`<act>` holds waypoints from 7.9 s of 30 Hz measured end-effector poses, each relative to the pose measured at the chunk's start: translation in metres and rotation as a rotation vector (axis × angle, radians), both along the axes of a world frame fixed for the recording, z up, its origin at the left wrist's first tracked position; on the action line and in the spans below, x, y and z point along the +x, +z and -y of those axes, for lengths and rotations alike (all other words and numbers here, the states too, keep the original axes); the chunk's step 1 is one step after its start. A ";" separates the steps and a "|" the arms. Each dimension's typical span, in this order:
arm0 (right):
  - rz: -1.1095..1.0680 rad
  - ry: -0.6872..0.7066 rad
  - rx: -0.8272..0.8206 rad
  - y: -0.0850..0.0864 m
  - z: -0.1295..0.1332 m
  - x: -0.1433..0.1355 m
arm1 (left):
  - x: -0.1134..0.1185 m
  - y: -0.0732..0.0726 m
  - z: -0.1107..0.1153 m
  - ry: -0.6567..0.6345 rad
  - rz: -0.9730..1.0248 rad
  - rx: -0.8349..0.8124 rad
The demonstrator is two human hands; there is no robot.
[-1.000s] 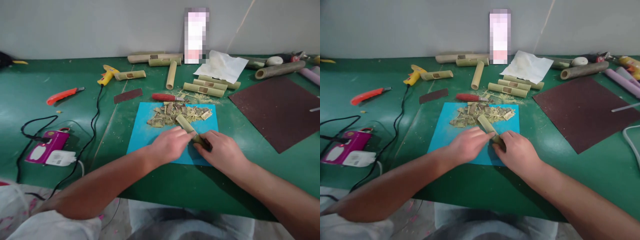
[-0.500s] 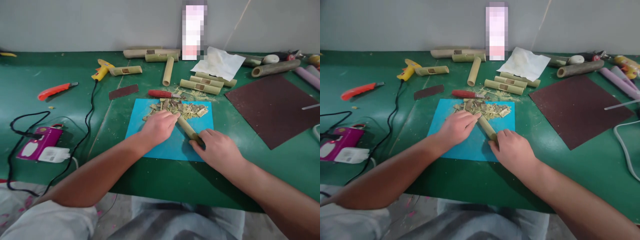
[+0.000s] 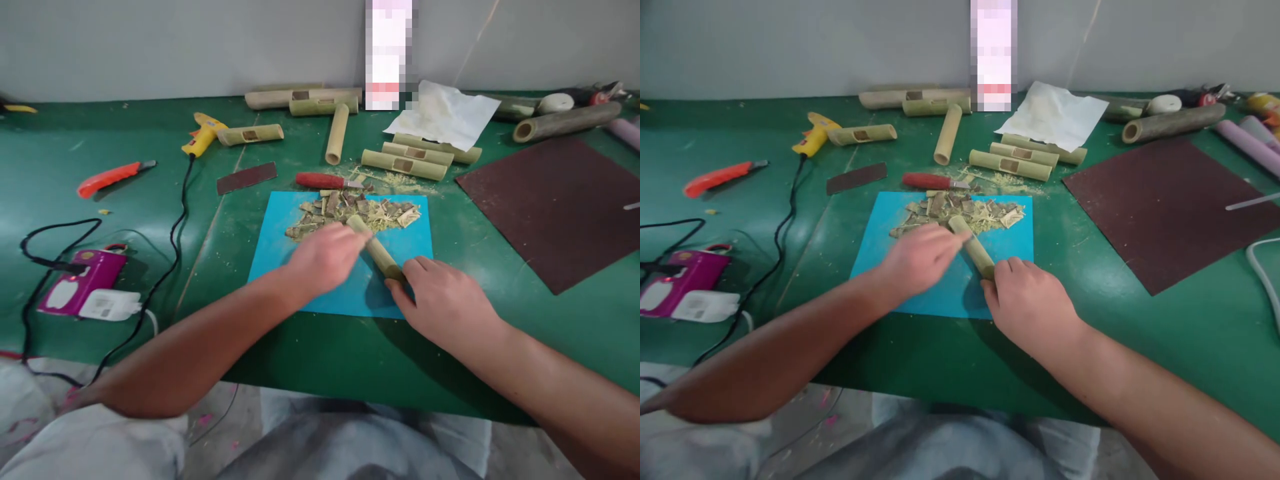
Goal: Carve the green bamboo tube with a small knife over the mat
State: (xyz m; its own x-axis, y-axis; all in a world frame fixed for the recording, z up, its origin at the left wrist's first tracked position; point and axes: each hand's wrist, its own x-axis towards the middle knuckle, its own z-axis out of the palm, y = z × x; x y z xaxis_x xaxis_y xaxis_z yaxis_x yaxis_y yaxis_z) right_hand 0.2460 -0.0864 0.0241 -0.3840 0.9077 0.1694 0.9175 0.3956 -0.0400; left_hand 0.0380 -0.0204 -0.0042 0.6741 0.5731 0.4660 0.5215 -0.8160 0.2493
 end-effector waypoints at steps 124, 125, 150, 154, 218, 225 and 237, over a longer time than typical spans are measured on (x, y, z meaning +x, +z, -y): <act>0.100 -0.070 -0.060 0.006 0.000 -0.004 | -0.003 -0.001 -0.012 0.086 -0.056 0.116; 0.100 -0.068 -0.057 0.005 0.000 -0.004 | -0.003 -0.001 -0.012 0.077 -0.072 0.119; 0.045 -0.027 0.039 0.000 0.001 -0.001 | -0.006 -0.004 -0.006 -0.007 -0.056 0.126; 0.048 -0.018 0.019 0.000 0.001 -0.001 | -0.004 -0.003 -0.003 -0.056 -0.120 0.054; 0.050 0.015 0.041 0.000 0.000 -0.002 | -0.004 -0.004 -0.012 -0.003 -0.026 0.112; 0.047 0.007 0.076 -0.003 0.001 -0.001 | -0.012 -0.001 -0.027 0.091 -0.023 0.094; 0.006 0.075 0.123 -0.003 -0.001 -0.002 | -0.020 0.007 -0.031 0.189 -0.175 0.203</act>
State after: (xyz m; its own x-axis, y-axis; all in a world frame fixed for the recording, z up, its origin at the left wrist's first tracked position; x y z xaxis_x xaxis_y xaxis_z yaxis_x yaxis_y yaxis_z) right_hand 0.2438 -0.0853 0.0214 -0.4514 0.8490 0.2749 0.8853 0.4647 0.0183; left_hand 0.0182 0.0110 0.0026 0.6444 0.6032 0.4700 0.6892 -0.7244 -0.0152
